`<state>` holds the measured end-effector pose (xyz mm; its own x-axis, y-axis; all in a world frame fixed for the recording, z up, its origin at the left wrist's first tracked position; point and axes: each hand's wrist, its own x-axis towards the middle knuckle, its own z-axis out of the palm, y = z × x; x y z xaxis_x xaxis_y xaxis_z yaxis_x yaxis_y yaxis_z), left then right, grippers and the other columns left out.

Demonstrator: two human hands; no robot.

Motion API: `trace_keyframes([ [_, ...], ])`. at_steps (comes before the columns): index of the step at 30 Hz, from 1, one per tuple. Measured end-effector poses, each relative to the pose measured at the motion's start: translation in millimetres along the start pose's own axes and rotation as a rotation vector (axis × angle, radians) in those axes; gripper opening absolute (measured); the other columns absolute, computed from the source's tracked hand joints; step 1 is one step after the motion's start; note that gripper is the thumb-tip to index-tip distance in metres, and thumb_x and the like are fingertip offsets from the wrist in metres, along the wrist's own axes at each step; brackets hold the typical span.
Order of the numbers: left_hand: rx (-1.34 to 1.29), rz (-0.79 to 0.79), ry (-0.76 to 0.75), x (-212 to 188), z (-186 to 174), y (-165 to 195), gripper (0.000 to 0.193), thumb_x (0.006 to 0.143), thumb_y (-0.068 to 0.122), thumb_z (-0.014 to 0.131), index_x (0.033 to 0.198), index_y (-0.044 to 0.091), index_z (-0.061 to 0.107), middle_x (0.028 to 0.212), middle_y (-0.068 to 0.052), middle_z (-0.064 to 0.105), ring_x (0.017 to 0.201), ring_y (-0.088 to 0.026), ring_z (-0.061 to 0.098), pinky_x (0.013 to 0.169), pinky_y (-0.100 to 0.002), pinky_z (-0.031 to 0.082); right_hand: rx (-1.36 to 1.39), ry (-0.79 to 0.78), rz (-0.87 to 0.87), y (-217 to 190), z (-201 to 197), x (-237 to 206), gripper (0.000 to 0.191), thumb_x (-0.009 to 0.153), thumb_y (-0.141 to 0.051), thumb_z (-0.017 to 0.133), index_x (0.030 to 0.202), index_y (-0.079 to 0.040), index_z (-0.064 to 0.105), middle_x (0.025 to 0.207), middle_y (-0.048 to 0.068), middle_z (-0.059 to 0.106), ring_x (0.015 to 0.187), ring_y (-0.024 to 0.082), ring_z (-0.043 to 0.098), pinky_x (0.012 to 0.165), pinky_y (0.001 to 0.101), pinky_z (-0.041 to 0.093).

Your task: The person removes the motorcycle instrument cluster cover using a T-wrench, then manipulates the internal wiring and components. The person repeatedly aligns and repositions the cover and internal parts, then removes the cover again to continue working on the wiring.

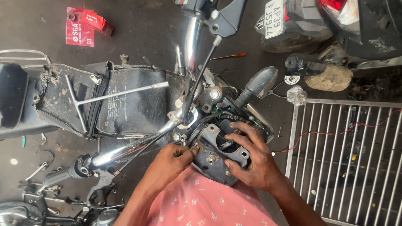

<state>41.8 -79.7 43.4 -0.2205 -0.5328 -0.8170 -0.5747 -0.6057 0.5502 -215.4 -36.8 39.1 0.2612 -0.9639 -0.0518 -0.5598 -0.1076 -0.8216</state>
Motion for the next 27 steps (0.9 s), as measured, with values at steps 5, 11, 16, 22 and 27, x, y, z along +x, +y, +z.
trace_keyframes([
  [5,-0.131,-0.026,-0.076,3.2,4.1,6.3,0.047,0.092,0.034,0.065,0.067,-0.005,0.065,0.056,-0.004,0.048,0.055,-0.012,0.042,0.054,-0.036,0.036,-0.001,0.006,0.003,-0.5,-1.1,1.2,0.061,0.07,-0.017,0.082,0.126,-0.004,0.063,0.146,0.02,0.051,0.136,0.041,0.051,0.11,0.0523,0.042],
  [11,0.086,-0.075,-0.011,-3.2,3.0,10.0,0.041,0.092,0.039,0.063,0.074,0.001,0.068,0.057,-0.007,0.052,0.056,-0.014,0.047,0.057,-0.034,0.04,-0.002,0.016,-0.006,-0.9,-1.5,3.7,0.059,0.07,-0.017,0.082,0.125,-0.004,0.064,0.145,0.019,0.052,0.136,0.04,0.051,0.11,0.0513,0.044],
  [16,-0.103,-0.031,-0.009,-1.5,-0.6,-17.7,0.037,0.091,0.029,0.062,0.07,-0.001,0.064,0.06,-0.005,0.052,0.059,-0.013,0.044,0.056,-0.032,0.037,0.011,0.012,0.013,-0.9,-2.8,3.2,0.059,0.07,-0.016,0.081,0.125,-0.005,0.064,0.146,0.019,0.052,0.136,0.04,0.051,0.11,0.0513,0.043],
  [22,-1.145,0.246,-0.189,3.6,3.3,-48.6,0.021,0.091,0.011,0.055,0.072,0.003,0.057,0.062,-0.005,0.05,0.056,-0.013,0.041,0.053,-0.029,0.034,0.007,0.008,0.002,-2.0,-3.1,2.1,0.06,0.07,-0.015,0.081,0.126,-0.004,0.064,0.146,0.02,0.052,0.137,0.04,0.05,0.111,0.0522,0.042],
  [27,-1.279,0.238,-0.21,2.3,14.9,-39.1,0.019,0.089,0.007,0.048,0.093,-0.004,0.064,0.064,-0.008,0.054,0.054,-0.015,0.047,0.051,-0.03,0.038,0.0,0.009,0.015,-3.5,-1.2,3.0,0.059,0.069,-0.016,0.082,0.125,-0.004,0.064,0.144,0.019,0.052,0.137,0.04,0.052,0.111,0.0508,0.043],
])
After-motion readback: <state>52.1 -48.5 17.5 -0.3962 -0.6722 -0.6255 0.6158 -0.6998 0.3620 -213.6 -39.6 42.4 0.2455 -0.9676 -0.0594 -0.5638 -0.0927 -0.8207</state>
